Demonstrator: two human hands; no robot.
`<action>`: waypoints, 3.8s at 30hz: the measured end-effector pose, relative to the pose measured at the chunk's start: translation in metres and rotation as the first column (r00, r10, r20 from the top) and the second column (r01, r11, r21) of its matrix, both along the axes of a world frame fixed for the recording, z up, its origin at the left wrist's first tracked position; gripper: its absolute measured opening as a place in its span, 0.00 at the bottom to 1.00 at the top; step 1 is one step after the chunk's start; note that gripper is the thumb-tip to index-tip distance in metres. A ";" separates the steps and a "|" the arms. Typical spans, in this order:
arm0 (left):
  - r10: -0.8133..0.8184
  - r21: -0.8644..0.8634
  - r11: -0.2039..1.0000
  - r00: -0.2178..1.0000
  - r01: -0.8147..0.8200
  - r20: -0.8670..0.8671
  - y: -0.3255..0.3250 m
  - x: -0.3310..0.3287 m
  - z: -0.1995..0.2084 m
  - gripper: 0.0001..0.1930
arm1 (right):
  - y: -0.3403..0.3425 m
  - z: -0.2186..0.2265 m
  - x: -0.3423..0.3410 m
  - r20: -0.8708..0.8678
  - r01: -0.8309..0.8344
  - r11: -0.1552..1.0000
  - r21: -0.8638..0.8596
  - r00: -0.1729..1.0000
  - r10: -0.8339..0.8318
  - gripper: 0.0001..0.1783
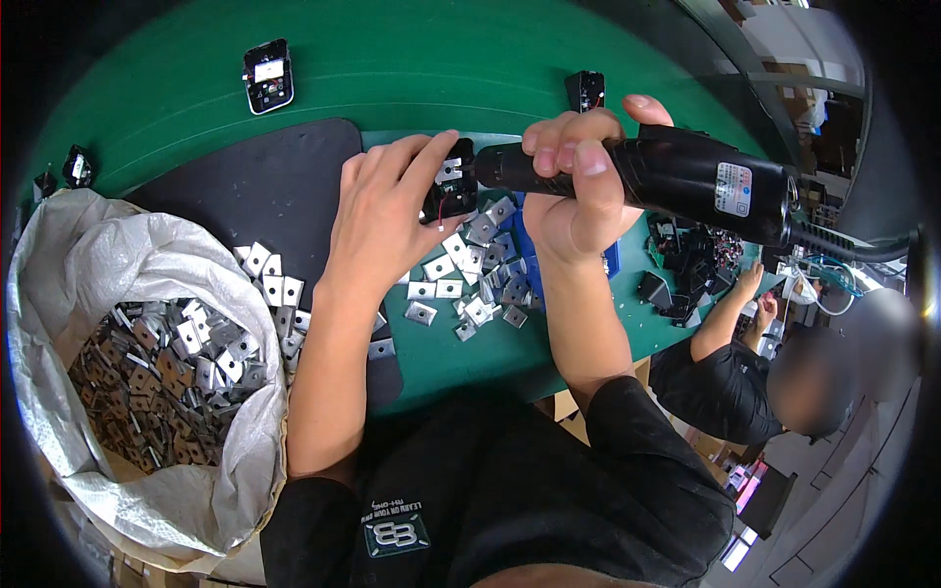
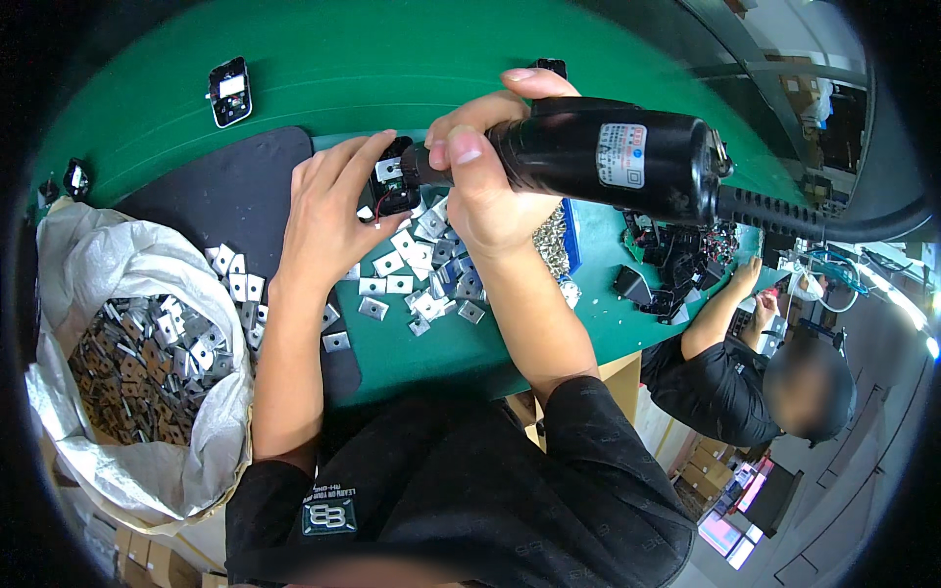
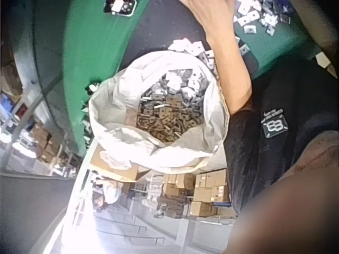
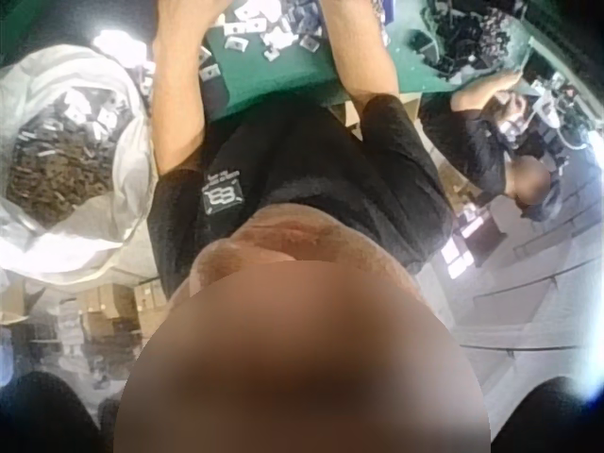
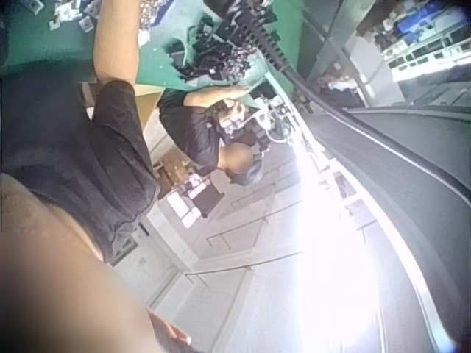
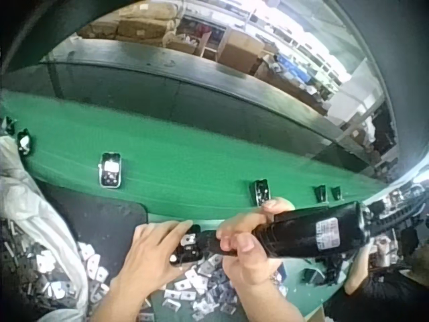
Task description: Manually assemble electronic components using an electric screwdriver.
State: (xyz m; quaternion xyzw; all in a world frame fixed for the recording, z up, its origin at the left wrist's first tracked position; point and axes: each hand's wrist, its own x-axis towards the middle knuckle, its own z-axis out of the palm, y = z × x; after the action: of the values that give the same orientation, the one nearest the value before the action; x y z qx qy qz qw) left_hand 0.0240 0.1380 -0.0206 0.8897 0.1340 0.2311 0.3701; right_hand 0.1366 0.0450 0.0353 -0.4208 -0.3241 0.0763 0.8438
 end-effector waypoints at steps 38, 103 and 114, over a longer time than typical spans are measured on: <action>0.187 0.168 0.974 0.952 -0.149 -0.243 0.047 0.053 0.007 0.35 | -0.101 0.024 0.027 0.169 0.103 0.994 0.021 0.980 -0.105 0.28; -0.008 0.023 1.000 0.956 0.015 -0.295 0.003 0.180 0.011 0.16 | -0.149 0.089 0.052 -0.004 -0.059 0.979 -0.195 0.998 0.059 0.40; 0.169 0.094 0.984 0.945 -0.148 -0.279 -0.012 0.025 0.025 0.15 | -0.122 0.058 0.051 -0.004 -0.237 0.970 0.059 0.971 0.238 0.34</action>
State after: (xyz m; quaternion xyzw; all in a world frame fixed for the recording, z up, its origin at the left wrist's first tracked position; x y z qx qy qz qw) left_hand 0.0491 0.1264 0.0043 0.9127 0.2490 0.1338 0.2951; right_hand 0.1874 -0.0775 0.0937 -0.3538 -0.3697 0.1693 0.8423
